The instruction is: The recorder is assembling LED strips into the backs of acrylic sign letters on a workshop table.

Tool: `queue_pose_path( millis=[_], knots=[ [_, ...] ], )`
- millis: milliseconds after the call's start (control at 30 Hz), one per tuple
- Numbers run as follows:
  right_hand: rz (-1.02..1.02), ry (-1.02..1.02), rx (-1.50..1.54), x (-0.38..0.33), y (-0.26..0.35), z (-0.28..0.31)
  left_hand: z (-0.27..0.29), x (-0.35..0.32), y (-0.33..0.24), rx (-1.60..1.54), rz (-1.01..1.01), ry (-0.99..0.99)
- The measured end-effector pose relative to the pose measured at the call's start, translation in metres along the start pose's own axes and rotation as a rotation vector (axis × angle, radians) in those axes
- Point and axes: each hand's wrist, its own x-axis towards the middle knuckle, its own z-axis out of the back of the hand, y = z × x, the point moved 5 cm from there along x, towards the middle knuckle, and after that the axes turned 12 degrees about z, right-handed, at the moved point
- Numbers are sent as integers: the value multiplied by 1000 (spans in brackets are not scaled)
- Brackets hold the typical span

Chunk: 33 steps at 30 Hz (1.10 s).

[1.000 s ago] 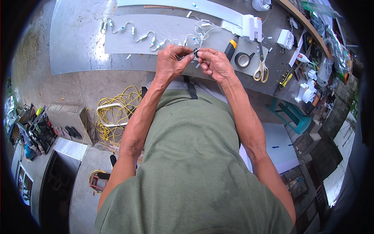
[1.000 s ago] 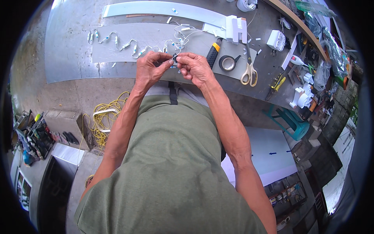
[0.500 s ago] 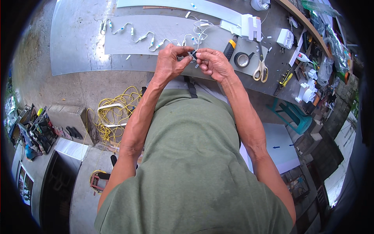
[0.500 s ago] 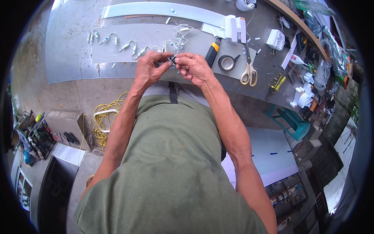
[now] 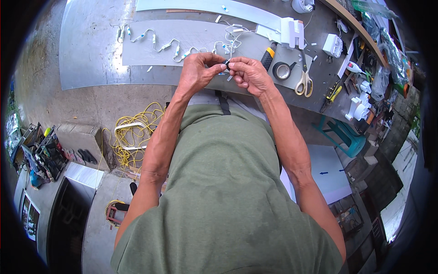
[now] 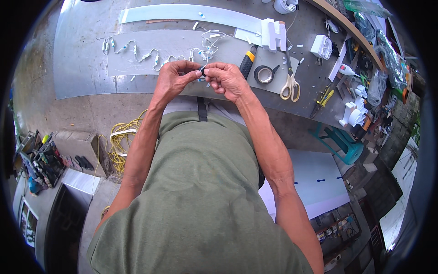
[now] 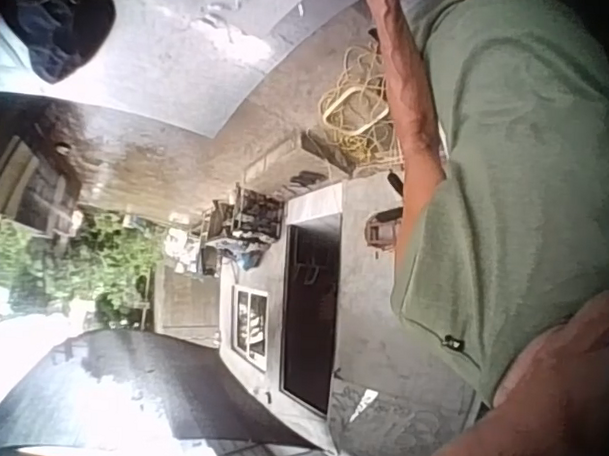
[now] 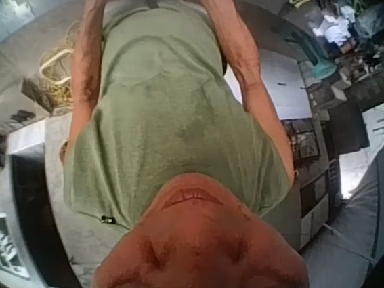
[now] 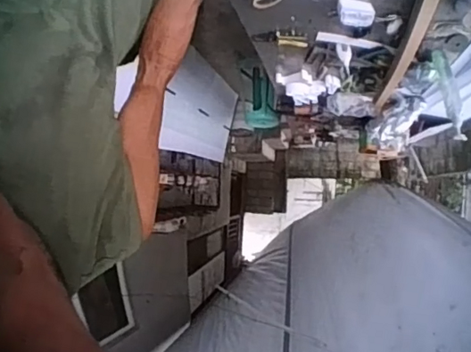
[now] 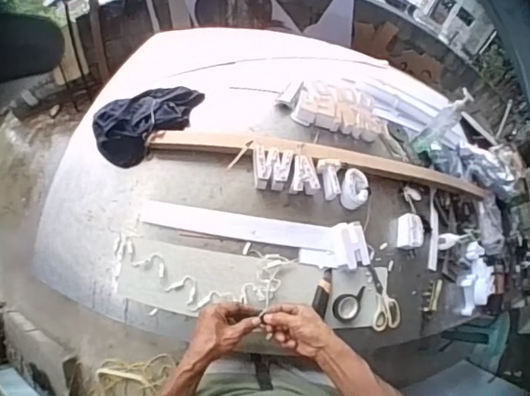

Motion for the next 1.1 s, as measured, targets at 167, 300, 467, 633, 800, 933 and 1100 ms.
queue_pose_path(
  millis=[167, 300, 467, 633, 800, 933, 1100],
  knots=[
    [5, 17, -48, -1, 2, 0, 0, 1, -3, 61, 0, -19],
    [18, 26, -83, -1, 4, 0, 1, 2, -6, 45, 52, -21],
    [26, 33, -160, -5, 5, -4, 6, 7, -5, 51, 55, -7],
    [28, 133, -95, -18, 3, -1, 11, 3, -15, 63, 72, 91],
    [422, 117, -577, -30, 48, 2, 20, -8, -38, 192, 13, 100],
    [738, 269, -965, -31, 78, -27, 21, -12, -48, 260, -61, 89],
    [745, 436, -1096, -21, 79, -40, 21, -11, -57, 359, -136, 101]
  ],
)
